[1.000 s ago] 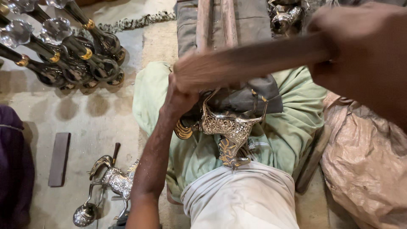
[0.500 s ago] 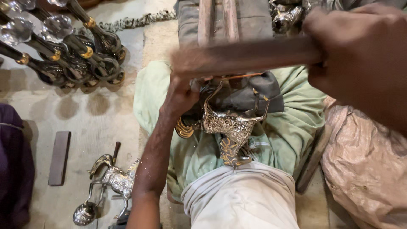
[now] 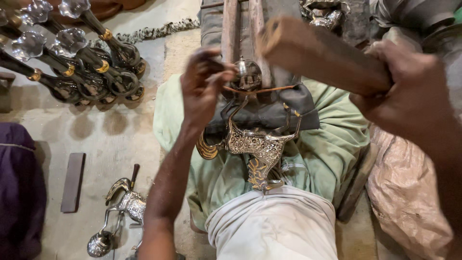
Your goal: The person sits on the floor and hammers a punch against a silver ornamental metal figurine part held on a sandbag cushion, using a wooden mallet to strike the punch and shape or decorate the metal. They reposition the punch and rotate the ornament between strikes, continuing the hammering across the episode.
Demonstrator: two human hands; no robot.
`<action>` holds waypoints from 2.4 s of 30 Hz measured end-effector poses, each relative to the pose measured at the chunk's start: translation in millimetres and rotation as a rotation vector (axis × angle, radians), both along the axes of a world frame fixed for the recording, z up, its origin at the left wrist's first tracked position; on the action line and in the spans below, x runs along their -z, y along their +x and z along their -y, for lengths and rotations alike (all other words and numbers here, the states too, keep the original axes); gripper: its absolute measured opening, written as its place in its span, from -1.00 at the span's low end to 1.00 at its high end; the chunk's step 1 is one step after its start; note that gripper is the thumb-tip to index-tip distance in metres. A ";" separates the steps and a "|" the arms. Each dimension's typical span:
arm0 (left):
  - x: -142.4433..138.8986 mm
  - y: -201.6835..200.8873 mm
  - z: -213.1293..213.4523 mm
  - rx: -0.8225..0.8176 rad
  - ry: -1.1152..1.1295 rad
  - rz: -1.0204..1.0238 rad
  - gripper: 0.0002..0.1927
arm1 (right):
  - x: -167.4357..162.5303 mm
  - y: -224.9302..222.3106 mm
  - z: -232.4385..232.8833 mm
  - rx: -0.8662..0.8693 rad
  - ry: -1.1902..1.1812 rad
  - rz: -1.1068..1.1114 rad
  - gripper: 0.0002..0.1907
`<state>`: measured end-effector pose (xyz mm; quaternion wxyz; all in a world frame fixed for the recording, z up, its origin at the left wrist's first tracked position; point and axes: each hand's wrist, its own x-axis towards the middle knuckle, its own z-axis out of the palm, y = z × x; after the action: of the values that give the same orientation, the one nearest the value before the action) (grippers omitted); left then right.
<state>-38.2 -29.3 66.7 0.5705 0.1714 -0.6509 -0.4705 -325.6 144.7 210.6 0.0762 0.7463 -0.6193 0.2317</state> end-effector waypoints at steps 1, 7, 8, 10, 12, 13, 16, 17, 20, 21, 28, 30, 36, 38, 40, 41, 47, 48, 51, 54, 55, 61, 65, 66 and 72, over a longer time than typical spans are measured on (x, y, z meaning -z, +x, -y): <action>-7.9 -3.2 3.0 0.034 -0.083 0.143 -0.55 | 10.1 -2.2 -1.3 0.010 -0.017 0.027 -0.48; -42.3 -16.2 7.5 0.080 -0.489 0.634 -0.32 | 68.2 -12.6 -11.2 0.000 -0.065 0.283 -0.45; -45.9 -16.4 6.4 0.096 -0.511 0.697 -0.31 | 73.9 -15.3 -12.6 0.010 -0.089 0.267 -0.44; -52.3 -16.4 4.6 0.083 -0.530 0.750 -0.26 | 81.6 -18.9 -13.8 0.042 -0.136 0.184 -0.42; -57.4 -15.3 1.4 0.070 -0.534 0.789 -0.23 | 84.5 -19.9 -12.4 0.056 -0.171 0.244 -0.41; -59.5 -13.9 -1.0 0.063 -0.530 0.802 -0.23 | 84.5 -19.3 -11.2 0.065 -0.191 0.273 -0.40; -64.5 -10.0 -6.2 0.031 -0.517 0.840 -0.22 | 82.1 -14.6 -6.9 0.073 -0.097 0.579 -0.46; -65.8 -9.2 -6.4 0.019 -0.515 0.853 -0.21 | 79.9 -14.6 -5.3 0.062 -0.145 0.362 -0.48; -67.0 -8.3 -5.6 -0.011 -0.523 0.904 -0.26 | 75.4 -15.1 -4.0 0.068 -0.161 0.068 -0.51; -67.0 -7.6 -4.5 0.017 -0.513 0.856 -0.26 | 74.8 -15.2 -4.7 0.097 -0.093 0.209 -0.51; -64.2 -2.3 0.0 0.020 -0.561 0.782 -0.26 | 68.5 -16.4 -14.2 0.100 -0.019 0.235 -0.47; -63.9 -0.7 0.9 0.024 -0.564 0.783 -0.26 | 62.7 -13.8 -13.9 0.110 -0.134 0.003 -0.51; -58.8 -4.7 3.4 0.044 -0.540 0.804 -0.31 | 41.5 2.8 -9.8 0.124 -0.118 -0.005 -0.43; -57.2 -4.4 3.3 0.028 -0.555 0.811 -0.36 | 35.9 7.9 -8.8 0.130 -0.120 -0.029 -0.40; -56.9 -2.1 2.5 0.032 -0.543 0.803 -0.45 | 31.8 12.0 -7.9 0.041 -0.068 0.224 -0.32; -57.6 -1.2 3.0 0.030 -0.541 0.798 -0.49 | 30.0 13.4 -7.1 0.077 -0.113 0.105 -0.33; -64.1 3.0 3.4 0.061 -0.564 0.742 -0.36 | 23.2 20.3 -3.3 0.052 -0.125 0.059 -0.30; -64.8 4.5 3.0 0.089 -0.550 0.691 -0.36 | 22.5 21.6 -3.0 0.071 -0.168 -0.019 -0.33; -64.9 7.4 2.8 0.132 -0.517 0.610 -0.43 | 19.6 24.4 -3.6 0.143 -0.094 -0.197 -0.29; -62.8 8.4 5.3 0.121 -0.490 0.639 -0.56 | 15.6 24.9 -4.3 0.028 -0.176 -0.111 -0.32; -61.4 9.3 4.9 0.141 -0.456 0.617 -0.56 | 14.4 25.2 -4.9 0.033 -0.172 -0.139 -0.33; -54.5 14.0 8.2 0.130 -0.492 0.592 -0.53 | 9.2 24.1 -6.4 -0.064 -0.151 0.006 -0.37; -49.3 17.5 11.6 0.138 -0.500 0.563 -0.58 | 5.3 25.2 -7.9 0.094 -0.093 -0.392 -0.42; -48.0 18.7 12.9 0.137 -0.504 0.577 -0.57 | 3.4 25.3 -7.6 0.005 -0.128 -0.250 -0.44; -37.5 18.4 18.9 0.148 -0.508 0.518 -0.53 | -5.9 32.9 -2.3 0.012 -0.111 -0.360 -0.42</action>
<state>-19.8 -48.2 104.2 0.3756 0.0906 -0.8804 -0.2749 -292.7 146.9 216.5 0.2283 0.7665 -0.5865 0.1277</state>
